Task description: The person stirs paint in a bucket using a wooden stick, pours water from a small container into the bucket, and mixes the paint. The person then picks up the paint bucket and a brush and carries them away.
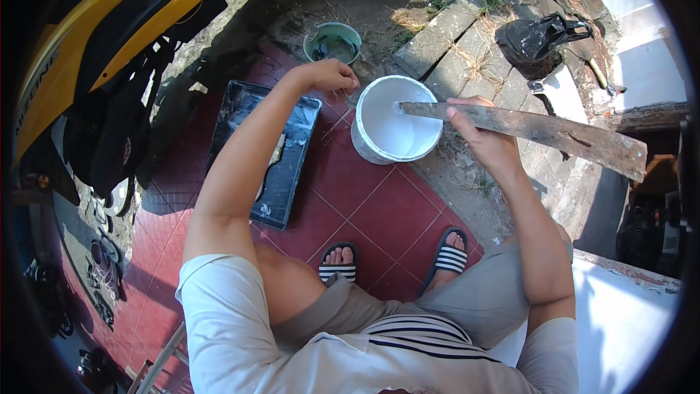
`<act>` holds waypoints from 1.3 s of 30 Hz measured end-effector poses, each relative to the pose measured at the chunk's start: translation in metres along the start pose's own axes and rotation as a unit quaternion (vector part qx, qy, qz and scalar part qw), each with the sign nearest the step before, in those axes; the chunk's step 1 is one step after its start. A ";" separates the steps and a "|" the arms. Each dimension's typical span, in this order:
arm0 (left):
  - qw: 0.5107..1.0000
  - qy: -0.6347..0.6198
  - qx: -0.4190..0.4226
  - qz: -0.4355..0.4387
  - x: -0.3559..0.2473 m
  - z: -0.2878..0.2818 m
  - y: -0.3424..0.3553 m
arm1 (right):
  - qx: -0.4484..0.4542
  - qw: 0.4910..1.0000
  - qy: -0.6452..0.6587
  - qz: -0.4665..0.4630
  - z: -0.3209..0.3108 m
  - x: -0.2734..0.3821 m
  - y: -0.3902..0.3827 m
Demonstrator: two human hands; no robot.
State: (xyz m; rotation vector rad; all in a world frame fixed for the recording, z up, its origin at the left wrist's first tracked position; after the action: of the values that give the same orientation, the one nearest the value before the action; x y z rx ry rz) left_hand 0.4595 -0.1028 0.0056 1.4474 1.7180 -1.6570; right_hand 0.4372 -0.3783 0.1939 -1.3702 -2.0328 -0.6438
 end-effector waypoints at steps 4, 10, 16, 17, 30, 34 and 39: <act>0.999 0.047 0.004 0.022 -0.007 0.009 0.002 | 0.006 0.999 0.019 -0.029 -0.001 -0.003 0.003; 0.996 0.079 0.011 0.032 -0.017 0.014 -0.003 | 0.004 0.998 0.024 -0.056 0.002 0.000 0.003; 0.997 0.075 0.007 0.026 -0.018 0.014 -0.004 | 0.009 0.999 0.028 -0.042 0.003 0.000 0.004; 0.997 0.074 0.007 0.026 -0.017 0.014 -0.004 | 0.010 0.998 0.034 -0.052 0.003 0.001 0.004; 0.994 0.023 -0.030 0.103 -0.021 0.021 0.006 | 0.047 0.989 0.104 -0.091 0.052 -0.015 0.001; 0.992 0.030 -0.052 0.114 -0.022 0.022 0.004 | 0.131 0.986 0.099 -0.028 0.053 -0.010 -0.007; 0.991 0.039 -0.062 0.114 -0.026 0.023 0.001 | 0.095 0.995 -0.017 0.005 0.021 -0.016 -0.002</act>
State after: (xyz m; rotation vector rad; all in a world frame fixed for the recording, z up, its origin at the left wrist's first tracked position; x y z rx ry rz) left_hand 0.4624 -0.1339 0.0199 1.5997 1.5958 -1.3686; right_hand 0.4356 -0.3747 0.1675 -1.2868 -2.0531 -0.4126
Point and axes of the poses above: each hand's wrist, its own y-axis towards the middle knuckle, its own z-axis out of the palm, x = y × z, the point moved 8 cm from there along y, towards the middle knuckle, and after that the axes turned 7 degrees about -x, right-handed, at the moved point
